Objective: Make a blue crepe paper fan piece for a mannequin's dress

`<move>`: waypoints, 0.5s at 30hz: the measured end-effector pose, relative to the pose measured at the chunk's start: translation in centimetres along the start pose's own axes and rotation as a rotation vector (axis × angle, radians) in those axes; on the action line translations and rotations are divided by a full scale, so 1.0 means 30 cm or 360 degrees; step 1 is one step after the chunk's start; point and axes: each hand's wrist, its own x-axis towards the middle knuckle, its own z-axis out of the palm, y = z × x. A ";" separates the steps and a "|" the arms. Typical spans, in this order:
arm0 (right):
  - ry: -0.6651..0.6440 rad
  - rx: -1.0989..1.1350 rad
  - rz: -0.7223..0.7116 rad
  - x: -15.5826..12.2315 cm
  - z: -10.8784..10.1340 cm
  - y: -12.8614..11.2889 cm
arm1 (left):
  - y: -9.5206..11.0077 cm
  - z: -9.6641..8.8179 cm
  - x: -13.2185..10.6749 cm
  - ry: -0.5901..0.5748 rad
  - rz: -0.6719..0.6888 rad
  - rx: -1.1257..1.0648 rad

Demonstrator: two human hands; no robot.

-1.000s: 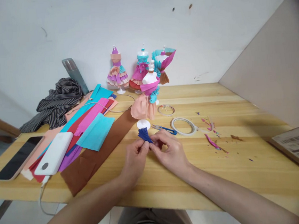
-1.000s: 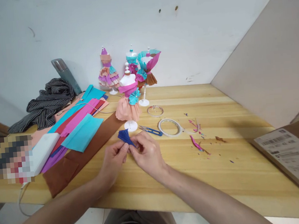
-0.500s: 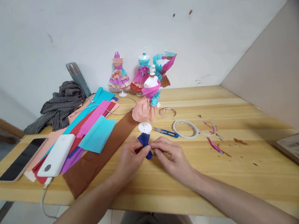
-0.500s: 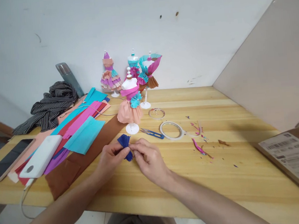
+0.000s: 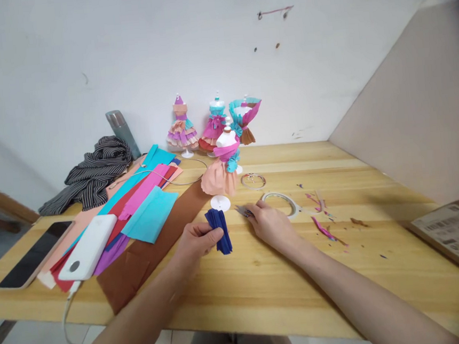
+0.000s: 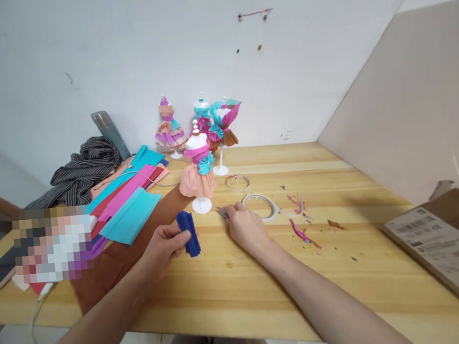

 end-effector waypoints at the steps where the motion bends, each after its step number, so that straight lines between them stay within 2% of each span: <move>1: -0.0010 -0.0027 -0.0001 -0.004 -0.004 -0.006 | -0.001 0.001 0.002 0.0005 0.0002 -0.0024; 8: -0.0045 -0.0055 -0.0116 -0.040 -0.027 -0.036 | 0.008 0.002 -0.004 -0.0035 -0.0034 -0.0203; 10: 0.0004 0.0071 -0.0124 -0.042 -0.030 -0.033 | 0.008 0.002 -0.007 -0.0051 -0.0044 -0.0237; 12: 0.0046 0.0560 -0.0119 -0.045 -0.034 -0.032 | 0.005 0.001 -0.009 -0.0070 -0.0064 -0.0246; 15: -0.0006 0.1708 -0.0114 -0.062 -0.044 -0.049 | -0.003 0.002 -0.010 -0.0110 -0.0096 -0.0222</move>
